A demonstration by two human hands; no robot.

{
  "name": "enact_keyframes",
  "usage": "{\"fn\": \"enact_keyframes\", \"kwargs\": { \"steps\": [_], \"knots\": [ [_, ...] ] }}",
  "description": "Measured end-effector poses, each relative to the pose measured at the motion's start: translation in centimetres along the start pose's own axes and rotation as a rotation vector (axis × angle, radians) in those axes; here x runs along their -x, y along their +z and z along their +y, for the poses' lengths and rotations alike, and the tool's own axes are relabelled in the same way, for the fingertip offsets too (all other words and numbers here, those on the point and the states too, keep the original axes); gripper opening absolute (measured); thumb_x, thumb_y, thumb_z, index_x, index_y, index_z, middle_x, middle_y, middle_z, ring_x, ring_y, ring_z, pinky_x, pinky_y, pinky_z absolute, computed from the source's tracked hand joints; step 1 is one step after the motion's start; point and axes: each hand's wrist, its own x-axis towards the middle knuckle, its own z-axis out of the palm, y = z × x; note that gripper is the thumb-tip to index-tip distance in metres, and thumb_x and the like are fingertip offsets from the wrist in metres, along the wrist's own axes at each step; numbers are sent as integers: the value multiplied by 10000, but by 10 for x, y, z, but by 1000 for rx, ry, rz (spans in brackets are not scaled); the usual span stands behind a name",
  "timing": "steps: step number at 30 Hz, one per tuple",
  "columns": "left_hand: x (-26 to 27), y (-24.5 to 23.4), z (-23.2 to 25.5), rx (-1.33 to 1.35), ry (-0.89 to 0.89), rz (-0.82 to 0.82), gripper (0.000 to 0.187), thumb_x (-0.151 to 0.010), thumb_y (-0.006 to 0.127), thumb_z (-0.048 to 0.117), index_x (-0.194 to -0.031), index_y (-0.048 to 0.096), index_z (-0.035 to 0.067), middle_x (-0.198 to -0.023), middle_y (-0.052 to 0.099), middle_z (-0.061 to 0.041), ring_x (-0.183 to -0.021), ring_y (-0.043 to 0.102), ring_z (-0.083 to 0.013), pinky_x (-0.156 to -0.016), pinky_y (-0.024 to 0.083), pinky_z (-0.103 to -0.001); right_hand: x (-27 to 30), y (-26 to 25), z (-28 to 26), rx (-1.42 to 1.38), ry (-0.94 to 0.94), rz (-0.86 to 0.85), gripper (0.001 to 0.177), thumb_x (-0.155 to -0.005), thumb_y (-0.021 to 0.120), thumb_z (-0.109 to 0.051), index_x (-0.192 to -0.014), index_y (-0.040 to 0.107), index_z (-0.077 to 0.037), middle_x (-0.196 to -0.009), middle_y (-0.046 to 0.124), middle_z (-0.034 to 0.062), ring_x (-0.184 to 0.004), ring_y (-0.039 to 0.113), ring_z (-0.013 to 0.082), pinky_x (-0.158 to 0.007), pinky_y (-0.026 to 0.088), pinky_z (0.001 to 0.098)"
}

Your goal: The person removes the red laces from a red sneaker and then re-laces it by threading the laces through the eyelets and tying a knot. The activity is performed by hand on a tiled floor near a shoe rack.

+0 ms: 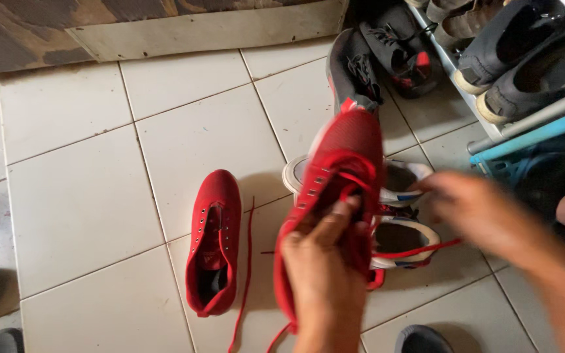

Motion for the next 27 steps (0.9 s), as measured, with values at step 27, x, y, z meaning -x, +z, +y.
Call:
{"fn": "enact_keyframes", "kwargs": {
  "steps": [27],
  "knots": [
    [-40,-39,-91,-64,-129,58,90,-718,592,-54,-787,647,-71,-690,661,-174,-581,618,-254,-580,524,-355,-15,22,-47,36,-199,359,395,-900,726,-164,-1292,697,-203,-858,575,135,-716,579,272,-693,498,397]
  ]
}}
